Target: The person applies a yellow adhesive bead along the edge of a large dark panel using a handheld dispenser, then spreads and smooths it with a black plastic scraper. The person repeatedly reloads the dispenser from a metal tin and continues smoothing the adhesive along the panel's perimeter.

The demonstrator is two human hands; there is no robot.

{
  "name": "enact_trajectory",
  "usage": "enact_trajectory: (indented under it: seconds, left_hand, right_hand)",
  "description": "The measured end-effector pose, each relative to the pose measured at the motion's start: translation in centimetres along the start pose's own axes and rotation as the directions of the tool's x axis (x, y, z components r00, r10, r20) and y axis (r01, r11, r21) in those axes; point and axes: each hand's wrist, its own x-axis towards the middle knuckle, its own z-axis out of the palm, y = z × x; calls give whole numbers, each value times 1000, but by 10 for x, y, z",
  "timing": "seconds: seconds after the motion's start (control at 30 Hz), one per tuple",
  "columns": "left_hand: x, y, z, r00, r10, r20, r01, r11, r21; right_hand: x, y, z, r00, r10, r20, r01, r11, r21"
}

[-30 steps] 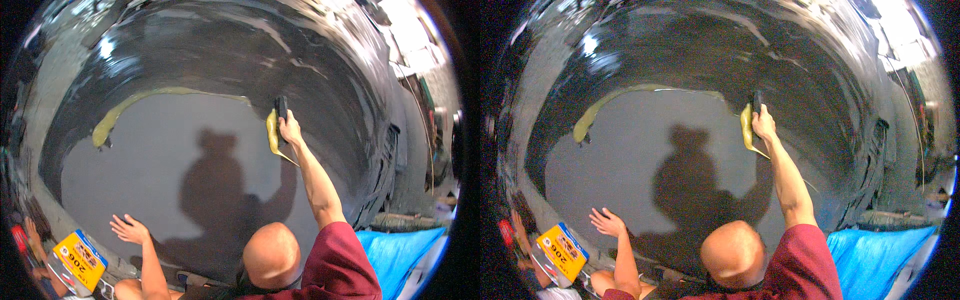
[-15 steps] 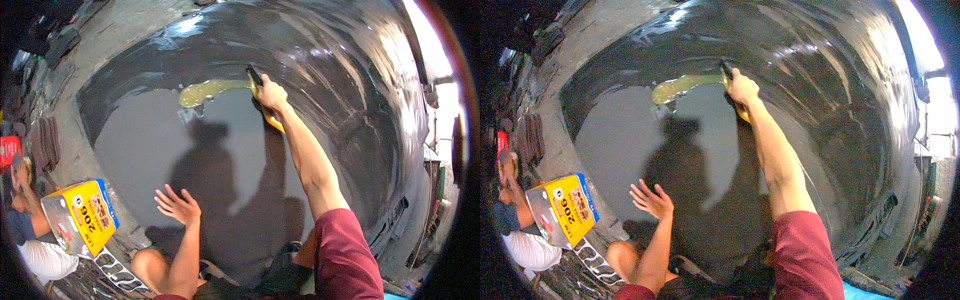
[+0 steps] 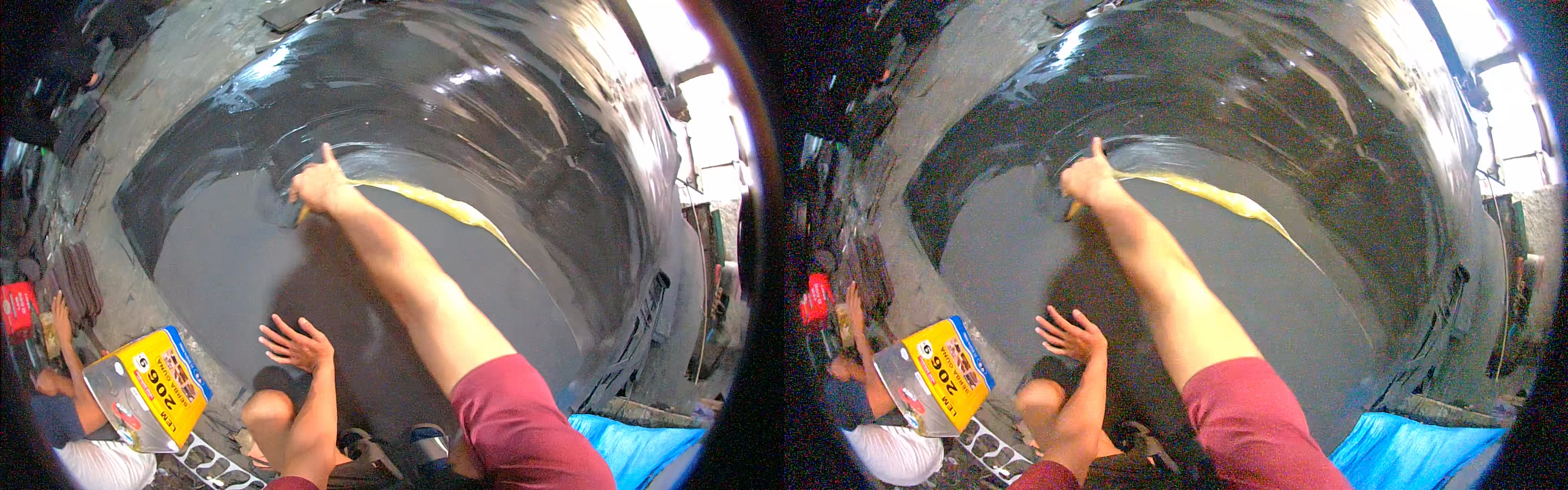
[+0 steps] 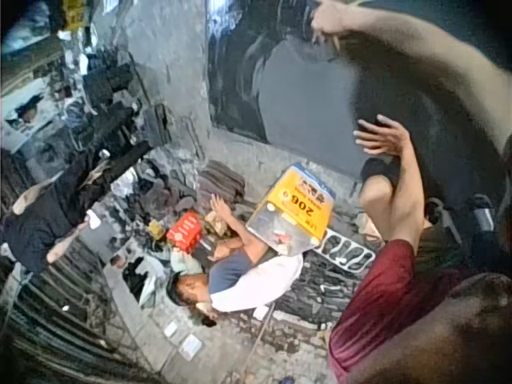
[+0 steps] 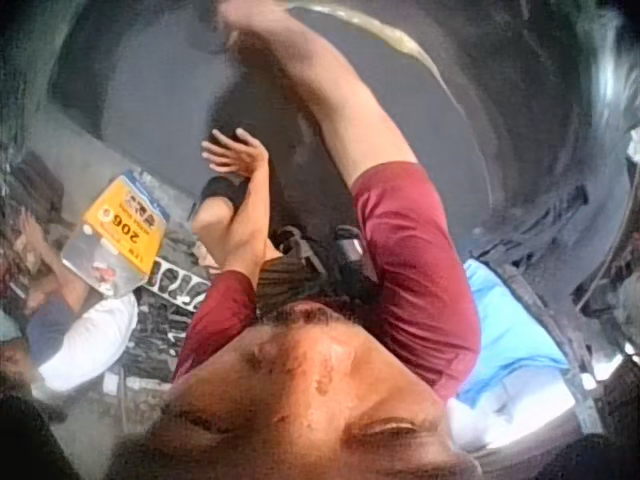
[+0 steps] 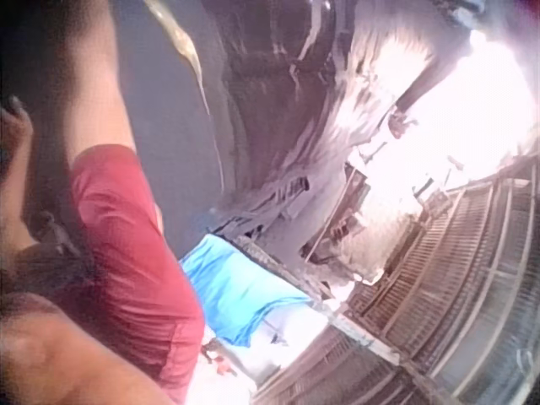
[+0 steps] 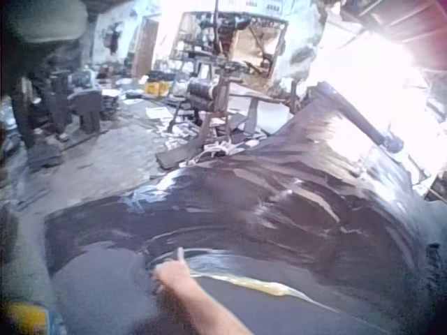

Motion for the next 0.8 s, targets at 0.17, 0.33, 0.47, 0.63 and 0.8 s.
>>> enact_trajectory:
  seconds: [0.17, 0.33, 0.47, 0.63, 0.8]
  left_hand:
    - [-3, 9, 0, 997, 71, -38, -71, 997, 11]
    - [-1, 3, 6, 997, 40, -69, -38, 999, 33]
    - [-5, 4, 13, 984, 85, -156, -79, 996, 43]
    - [-5, -6, 28, 985, 56, -164, -46, 997, 66]
    - [-1, -8, 37, 988, 60, -146, -45, 994, 102]
  right_hand:
    - [-84, 127, 6, 962, 229, 148, -222, 973, -64]
    - [-219, 201, 43, 915, 376, 146, -377, 926, -21]
    - [-354, 238, 106, 878, 469, 96, -478, 867, 141]
    - [-488, 256, 148, 826, 548, 134, -564, 788, 248]
    - [-611, 264, 188, 755, 611, 238, -656, 695, 295]
